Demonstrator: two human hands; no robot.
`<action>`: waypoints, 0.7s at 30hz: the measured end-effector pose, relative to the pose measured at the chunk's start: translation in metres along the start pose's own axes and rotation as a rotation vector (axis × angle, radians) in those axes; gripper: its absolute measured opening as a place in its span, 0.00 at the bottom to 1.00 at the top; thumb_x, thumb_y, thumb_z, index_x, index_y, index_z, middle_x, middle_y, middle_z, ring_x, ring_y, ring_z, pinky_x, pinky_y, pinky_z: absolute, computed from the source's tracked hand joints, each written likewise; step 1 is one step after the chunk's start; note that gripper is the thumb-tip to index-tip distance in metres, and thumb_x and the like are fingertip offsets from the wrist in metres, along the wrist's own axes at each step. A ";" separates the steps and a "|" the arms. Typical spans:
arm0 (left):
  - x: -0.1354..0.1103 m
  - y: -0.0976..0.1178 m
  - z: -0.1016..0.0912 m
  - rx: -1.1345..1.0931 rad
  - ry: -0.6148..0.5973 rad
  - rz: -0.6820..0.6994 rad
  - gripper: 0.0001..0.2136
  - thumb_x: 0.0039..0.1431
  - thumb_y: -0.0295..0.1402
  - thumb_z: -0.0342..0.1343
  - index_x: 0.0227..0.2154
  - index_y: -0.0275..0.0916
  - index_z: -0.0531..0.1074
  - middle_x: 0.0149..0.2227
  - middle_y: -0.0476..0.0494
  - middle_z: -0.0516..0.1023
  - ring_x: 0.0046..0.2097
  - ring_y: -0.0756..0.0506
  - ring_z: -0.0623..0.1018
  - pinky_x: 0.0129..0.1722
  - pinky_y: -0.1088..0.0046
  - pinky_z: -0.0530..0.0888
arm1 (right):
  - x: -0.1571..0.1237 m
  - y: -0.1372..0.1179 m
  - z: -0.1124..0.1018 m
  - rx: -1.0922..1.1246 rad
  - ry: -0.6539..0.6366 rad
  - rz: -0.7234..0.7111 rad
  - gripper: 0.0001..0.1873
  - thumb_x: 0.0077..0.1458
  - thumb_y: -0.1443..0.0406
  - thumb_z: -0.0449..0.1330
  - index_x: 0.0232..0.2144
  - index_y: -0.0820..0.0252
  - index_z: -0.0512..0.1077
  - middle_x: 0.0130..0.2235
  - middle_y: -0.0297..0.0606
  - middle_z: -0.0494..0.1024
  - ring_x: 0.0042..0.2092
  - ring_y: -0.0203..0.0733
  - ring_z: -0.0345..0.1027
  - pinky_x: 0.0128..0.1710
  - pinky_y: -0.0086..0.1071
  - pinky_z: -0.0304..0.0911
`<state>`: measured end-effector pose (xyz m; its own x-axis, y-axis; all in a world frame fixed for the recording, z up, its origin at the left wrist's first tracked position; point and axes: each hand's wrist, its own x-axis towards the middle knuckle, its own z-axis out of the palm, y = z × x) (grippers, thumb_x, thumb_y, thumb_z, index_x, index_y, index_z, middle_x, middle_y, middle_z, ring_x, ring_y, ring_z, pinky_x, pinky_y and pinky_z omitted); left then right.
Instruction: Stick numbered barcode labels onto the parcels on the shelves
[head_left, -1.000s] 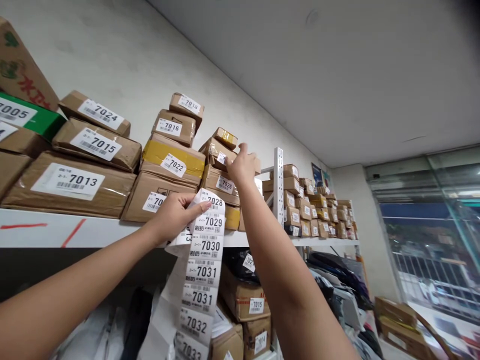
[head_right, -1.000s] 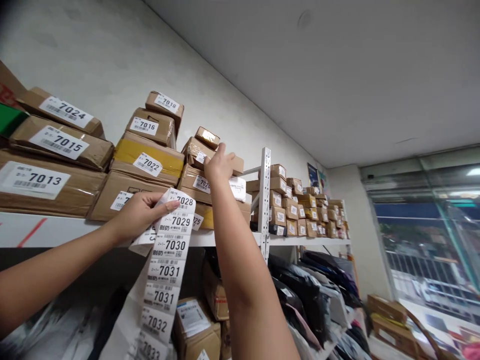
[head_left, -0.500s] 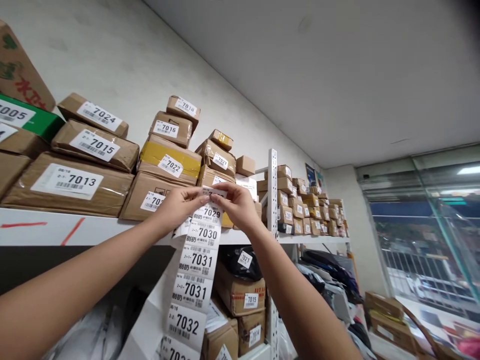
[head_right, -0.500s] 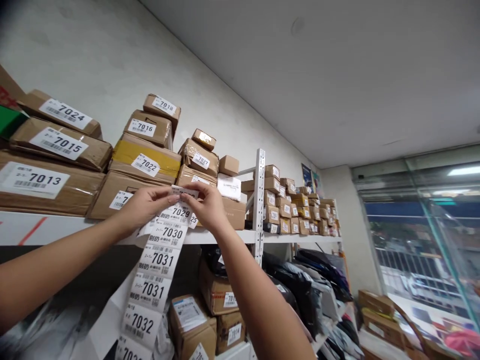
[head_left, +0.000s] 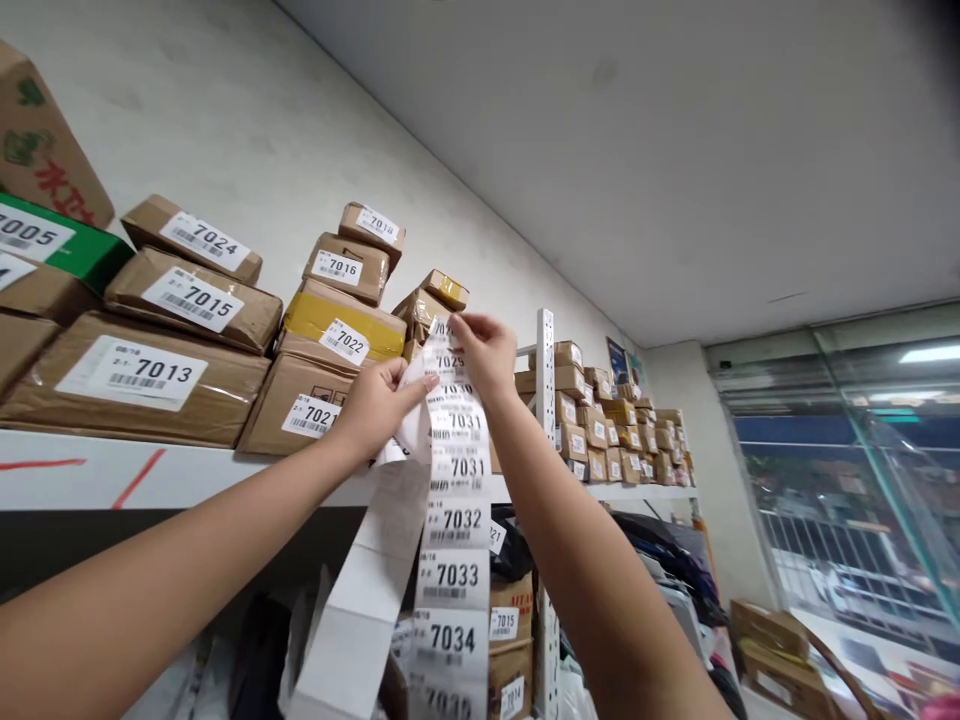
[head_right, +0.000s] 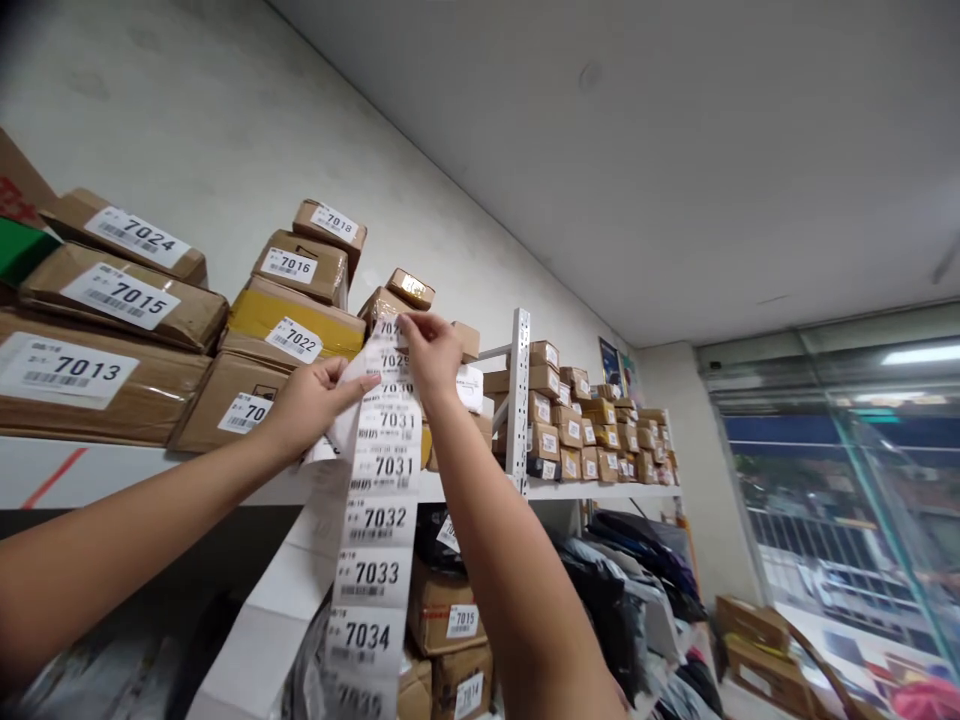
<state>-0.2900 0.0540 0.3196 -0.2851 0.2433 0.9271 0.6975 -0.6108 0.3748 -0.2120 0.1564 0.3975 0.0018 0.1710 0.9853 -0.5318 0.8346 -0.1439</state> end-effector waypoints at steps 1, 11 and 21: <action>-0.001 0.001 -0.001 0.013 0.004 0.009 0.17 0.45 0.43 0.61 0.19 0.38 0.61 0.20 0.53 0.66 0.23 0.52 0.66 0.23 0.76 0.61 | 0.020 0.002 0.006 -0.048 0.037 -0.030 0.09 0.53 0.62 0.59 0.34 0.61 0.74 0.34 0.39 0.79 0.34 0.37 0.72 0.33 0.32 0.68; -0.030 -0.016 -0.036 -0.043 -0.100 -0.087 0.19 0.47 0.47 0.60 0.21 0.38 0.61 0.21 0.53 0.66 0.24 0.53 0.65 0.23 0.78 0.63 | 0.111 0.039 0.027 -0.467 0.156 -0.122 0.09 0.54 0.67 0.58 0.38 0.60 0.74 0.39 0.44 0.73 0.41 0.43 0.68 0.47 0.38 0.60; -0.039 -0.024 -0.045 0.020 -0.084 -0.101 0.21 0.47 0.50 0.60 0.19 0.38 0.59 0.20 0.53 0.65 0.23 0.52 0.64 0.22 0.77 0.62 | 0.116 0.028 0.032 -0.645 -0.017 -0.142 0.27 0.56 0.55 0.56 0.56 0.58 0.62 0.58 0.50 0.63 0.57 0.51 0.59 0.57 0.44 0.53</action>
<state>-0.3253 0.0252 0.2738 -0.2993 0.3658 0.8812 0.6809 -0.5651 0.4658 -0.2541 0.1825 0.5104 0.0184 0.0325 0.9993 0.0869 0.9956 -0.0340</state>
